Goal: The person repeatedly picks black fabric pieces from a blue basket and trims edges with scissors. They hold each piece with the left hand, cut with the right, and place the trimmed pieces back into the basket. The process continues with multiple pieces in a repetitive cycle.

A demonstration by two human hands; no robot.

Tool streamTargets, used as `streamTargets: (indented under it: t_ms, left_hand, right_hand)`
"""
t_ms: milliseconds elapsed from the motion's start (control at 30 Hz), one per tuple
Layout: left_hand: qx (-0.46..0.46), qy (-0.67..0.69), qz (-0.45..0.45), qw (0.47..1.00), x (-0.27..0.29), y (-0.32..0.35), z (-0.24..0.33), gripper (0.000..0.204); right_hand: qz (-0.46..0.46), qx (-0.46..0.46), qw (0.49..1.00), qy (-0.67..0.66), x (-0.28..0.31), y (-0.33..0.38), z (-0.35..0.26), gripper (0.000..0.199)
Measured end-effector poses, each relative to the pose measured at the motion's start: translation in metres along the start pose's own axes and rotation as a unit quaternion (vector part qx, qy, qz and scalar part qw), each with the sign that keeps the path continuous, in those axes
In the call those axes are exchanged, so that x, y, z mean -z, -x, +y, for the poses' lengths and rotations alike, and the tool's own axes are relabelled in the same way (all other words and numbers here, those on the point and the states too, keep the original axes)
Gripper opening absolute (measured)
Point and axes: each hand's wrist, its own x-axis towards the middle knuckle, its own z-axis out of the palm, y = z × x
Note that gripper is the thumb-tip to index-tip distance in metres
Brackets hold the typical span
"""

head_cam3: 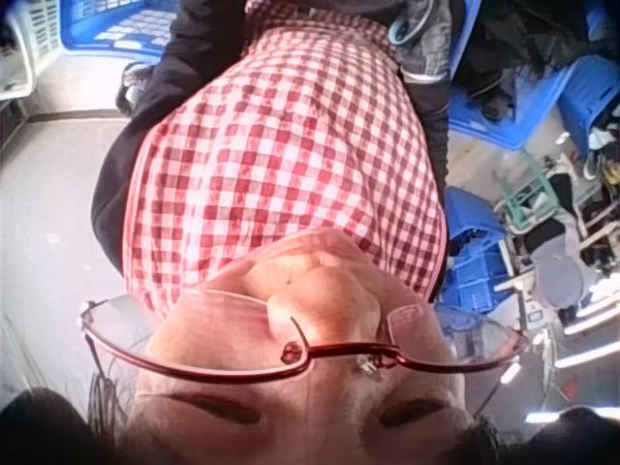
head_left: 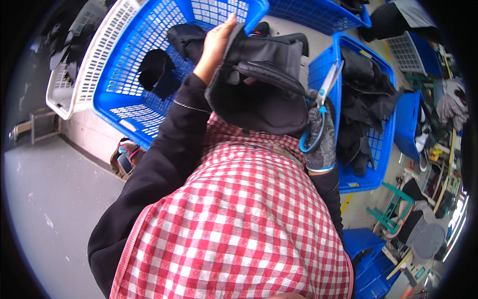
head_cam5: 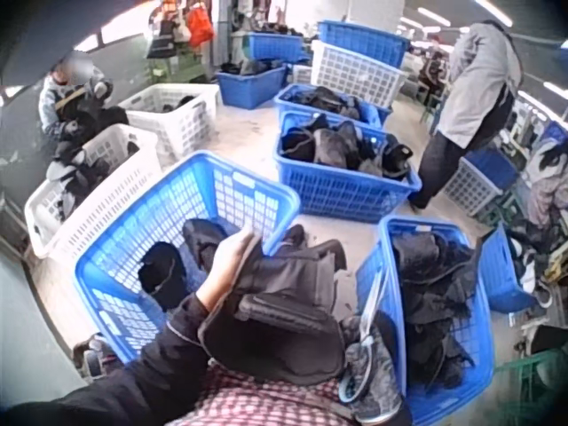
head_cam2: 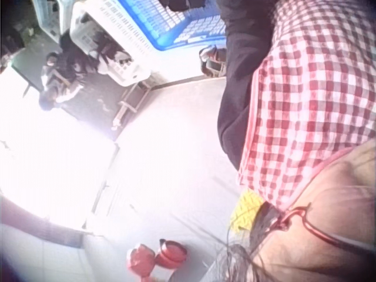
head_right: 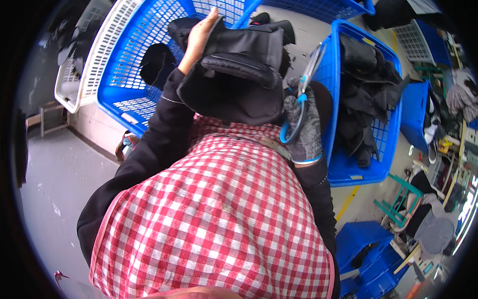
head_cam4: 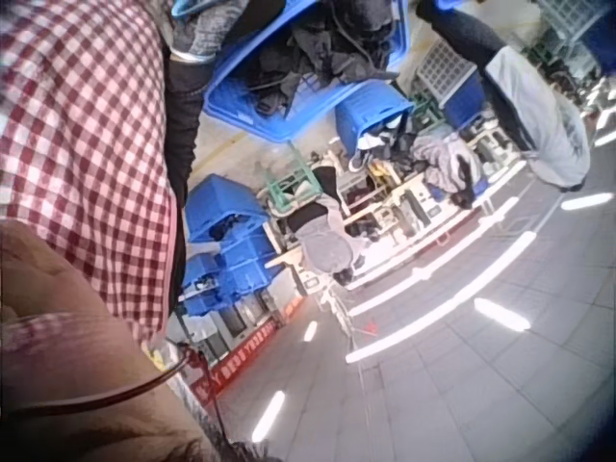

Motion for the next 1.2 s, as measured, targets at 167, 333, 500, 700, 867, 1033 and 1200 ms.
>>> streamTargets:
  t_ms: [167,333,500,700,867,1033,1200]
  left_hand:
    - [0.092,0.051,-0.033,0.994,0.002,0.005,0.01,0.035]
    - [-0.013,0.004,-0.017,1.0,0.013,-0.004,-0.017,0.04]
    - [-0.11,-0.163,-0.12,0.973,0.072,-0.036,-0.017,0.039]
    - [-0.246,-0.27,0.17,0.915,0.174,-0.045,0.066,0.042]
    - [-0.119,-0.771,0.215,0.587,0.244,-0.047,0.119,0.054]
    - [-0.209,-0.698,0.131,0.672,0.198,-0.064,0.045,0.057]
    - [-0.166,-0.583,-0.08,0.792,0.027,-0.051,-0.02,0.039]
  right_hand:
    - [0.022,-0.028,0.998,0.054,-0.011,0.001,-0.005,0.052]
    - [-0.006,0.012,0.987,0.16,-0.016,0.003,-0.009,0.048]
    - [0.057,-0.177,0.9,-0.393,-0.015,-0.006,-0.001,0.037]
    - [0.077,-0.096,0.969,-0.216,0.083,0.008,0.017,0.045]
    - [0.39,-0.075,0.917,-0.037,0.244,0.021,0.041,0.016]
    - [0.519,-0.012,0.854,0.041,0.376,-0.051,0.103,0.044]
    - [0.642,-0.075,0.762,-0.03,0.441,-0.151,0.17,0.06]
